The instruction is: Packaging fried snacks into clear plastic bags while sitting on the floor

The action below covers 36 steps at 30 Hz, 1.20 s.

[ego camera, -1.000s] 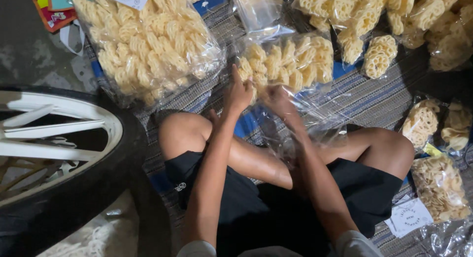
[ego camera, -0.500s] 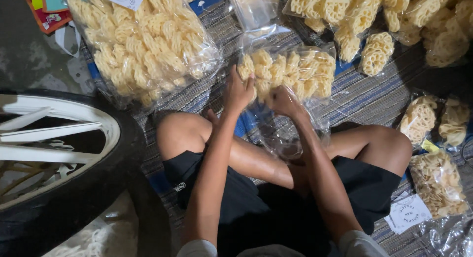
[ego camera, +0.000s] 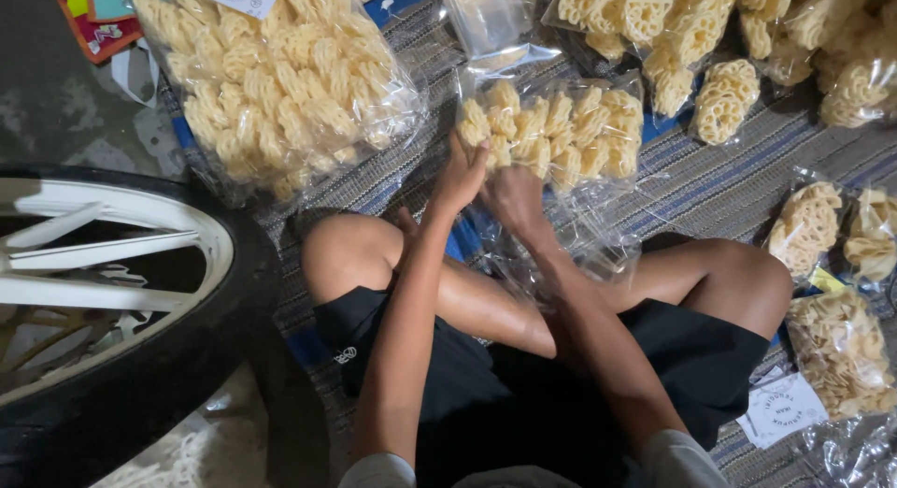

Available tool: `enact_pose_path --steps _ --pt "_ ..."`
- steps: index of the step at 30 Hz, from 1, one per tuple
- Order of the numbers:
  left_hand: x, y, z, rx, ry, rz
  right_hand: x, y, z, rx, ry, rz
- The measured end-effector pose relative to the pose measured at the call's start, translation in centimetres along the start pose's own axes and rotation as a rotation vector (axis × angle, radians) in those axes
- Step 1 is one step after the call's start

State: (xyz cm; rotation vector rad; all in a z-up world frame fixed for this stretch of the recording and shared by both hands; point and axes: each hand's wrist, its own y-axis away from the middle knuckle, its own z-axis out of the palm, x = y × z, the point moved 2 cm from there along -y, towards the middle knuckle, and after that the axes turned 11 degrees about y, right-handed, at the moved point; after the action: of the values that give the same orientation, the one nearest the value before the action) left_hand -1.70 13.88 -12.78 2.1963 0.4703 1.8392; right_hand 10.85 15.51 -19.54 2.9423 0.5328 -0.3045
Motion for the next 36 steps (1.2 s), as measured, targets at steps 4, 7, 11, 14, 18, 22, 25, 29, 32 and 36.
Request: enact_pose_path --steps 4,7,11,14,18,22,25,29,32,36 --pt "0.2 0.6 0.2 0.002 -0.076 -0.030 1.4 -1.7 3.6 -0.069 0.100 0.085" --pt "-2.2 -1.1 0.9 -0.016 -0.152 -0.024 0.6 -2.4 4.0 -0.001 0.060 0.102" --pt "-8.7 -4.8 2.4 -0.007 -0.412 0.200 -1.1 -2.4 2.6 -0.100 0.174 0.161" --pt "-8.5 -4.6 2.5 0.053 -0.599 0.461 0.1 -3.6 4.5 -0.062 0.183 0.122" --pt "-7.7 -3.7 1.8 0.143 -0.777 0.492 0.5 -3.2 4.4 0.013 0.046 -0.090" --pt "-7.2 -4.4 1.7 0.251 -0.458 0.164 -0.9 1.2 -3.7 -0.204 -0.184 -0.085" --pt "-4.6 -2.6 1.1 0.248 -0.453 0.058 2.0 4.5 -6.1 -0.031 -0.144 0.005" --pt "-6.1 -3.2 1.8 0.252 -0.498 0.001 7.0 4.0 -4.1 0.172 -0.063 0.261" --pt "-6.5 -3.5 1.7 0.250 -0.507 0.008 6.7 3.3 -1.5 0.113 -0.143 0.307" --pt "-3.4 -1.6 1.2 0.232 -0.525 -0.013 5.9 3.5 -2.5 0.074 -0.073 0.299"
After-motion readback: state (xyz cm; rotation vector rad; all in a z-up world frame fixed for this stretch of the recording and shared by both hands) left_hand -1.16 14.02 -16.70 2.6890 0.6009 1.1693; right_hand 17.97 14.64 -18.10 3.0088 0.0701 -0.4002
